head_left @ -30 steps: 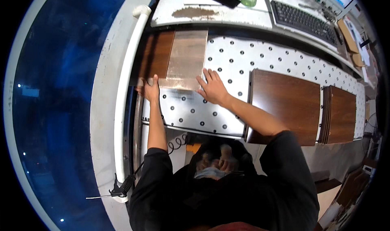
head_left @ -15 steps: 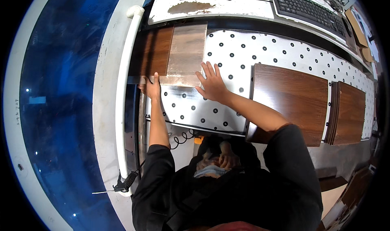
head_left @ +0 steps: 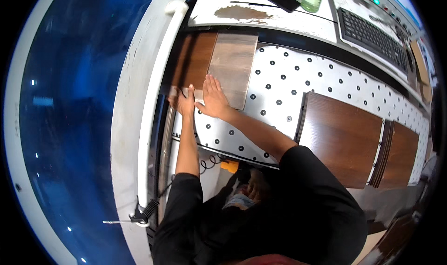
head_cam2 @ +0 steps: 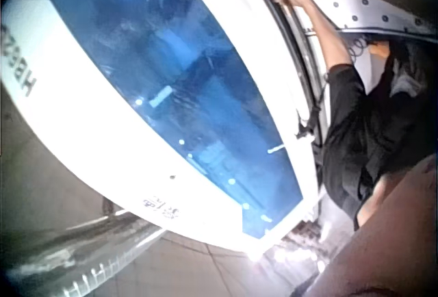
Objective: The person operates a CNC router, placing rectangular wooden panels onto the machine's perforated bed. They use a handheld air nozzle to clear debris from the panels and the bed surface. The person repeatedly positions the panels, cleans them, and stacks the finished pieces on the side.
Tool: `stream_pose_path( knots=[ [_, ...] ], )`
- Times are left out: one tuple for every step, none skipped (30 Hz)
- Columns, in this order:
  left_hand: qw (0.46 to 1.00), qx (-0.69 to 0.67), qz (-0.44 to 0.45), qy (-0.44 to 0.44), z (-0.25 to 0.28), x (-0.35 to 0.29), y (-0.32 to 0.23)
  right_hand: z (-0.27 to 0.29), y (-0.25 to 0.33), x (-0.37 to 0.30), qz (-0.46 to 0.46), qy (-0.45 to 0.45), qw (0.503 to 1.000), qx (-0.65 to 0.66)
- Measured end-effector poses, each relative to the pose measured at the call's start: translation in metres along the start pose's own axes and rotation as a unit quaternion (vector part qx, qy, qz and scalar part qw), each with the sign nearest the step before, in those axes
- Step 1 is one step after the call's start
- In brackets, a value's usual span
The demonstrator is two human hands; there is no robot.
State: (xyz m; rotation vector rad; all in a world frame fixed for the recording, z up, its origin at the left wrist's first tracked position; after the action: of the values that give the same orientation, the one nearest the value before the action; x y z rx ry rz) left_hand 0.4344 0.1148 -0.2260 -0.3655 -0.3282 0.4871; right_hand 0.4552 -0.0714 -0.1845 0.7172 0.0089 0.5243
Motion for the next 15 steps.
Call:
stream_pose_path(
  knots=[
    [1.000, 0.019, 0.012, 0.001, -0.001, -0.003, 0.003, 0.002, 0.000, -0.002, 0.002, 0.008, 1.000, 0.005],
    [0.999, 0.049, 0.023, 0.006, 0.002, -0.004, -0.005, 0.004, -0.002, 0.003, 0.001, 0.004, 1.000, 0.009],
    [0.999, 0.039, 0.026, 0.011, 0.002, -0.003, -0.006, 0.006, -0.003, 0.006, 0.007, -0.010, 1.000, 0.013],
    [0.999, 0.029, 0.027, 0.016, 0.004, -0.002, -0.010, 0.008, -0.002, 0.007, 0.013, -0.024, 0.999, 0.017],
    [0.999, 0.019, 0.025, 0.024, 0.003, -0.002, -0.012, 0.009, -0.003, 0.006, 0.013, -0.039, 0.999, 0.021],
    [0.999, 0.016, 0.031, 0.026, 0.003, -0.002, -0.013, 0.007, -0.003, 0.005, 0.019, -0.038, 0.999, 0.011],
    [0.999, 0.013, 0.034, 0.029, 0.006, -0.005, -0.013, 0.005, -0.001, 0.003, 0.023, -0.037, 0.999, 0.002],
    [0.999, 0.006, 0.036, 0.030, 0.007, -0.006, -0.012, 0.006, -0.001, 0.004, 0.029, -0.039, 0.999, -0.011],
    [0.999, -0.001, 0.033, 0.029, 0.008, -0.004, -0.011, 0.003, -0.003, 0.006, 0.028, -0.041, 0.999, -0.011],
    [0.999, -0.007, 0.033, 0.025, 0.007, -0.005, -0.012, 0.001, -0.003, 0.005, 0.026, -0.043, 0.999, -0.010],
    [0.999, -0.004, 0.038, 0.027, 0.008, -0.005, -0.015, -0.001, -0.004, 0.006, 0.023, -0.048, 0.999, -0.007],
    [0.999, -0.001, 0.036, 0.034, 0.009, -0.006, -0.018, -0.001, -0.005, 0.006, 0.018, -0.045, 0.999, -0.011],
    [0.999, 0.002, 0.035, 0.042, 0.011, -0.007, -0.021, 0.000, -0.005, 0.005, 0.016, -0.045, 0.999, -0.019],
    [0.999, -0.006, 0.029, 0.042, 0.013, -0.008, -0.021, -0.001, -0.005, 0.003, 0.014, -0.047, 0.998, -0.025],
    [0.999, -0.015, 0.025, 0.038, 0.013, -0.006, -0.019, 0.000, -0.003, 0.005, 0.017, -0.050, 0.998, -0.033]
  ],
)
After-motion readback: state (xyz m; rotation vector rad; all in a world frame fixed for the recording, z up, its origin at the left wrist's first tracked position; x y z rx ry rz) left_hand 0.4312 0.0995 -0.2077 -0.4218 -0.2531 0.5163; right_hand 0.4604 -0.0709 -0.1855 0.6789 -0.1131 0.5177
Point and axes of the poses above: each hand's wrist, its own x-axis towards the middle knuckle, its own z-axis out of the back of the hand, y = z × x, the point moved 5 cm from there along x, towards the middle knuckle, and after that the axes turned 12 degrees about -z, right-handed, at the moved point
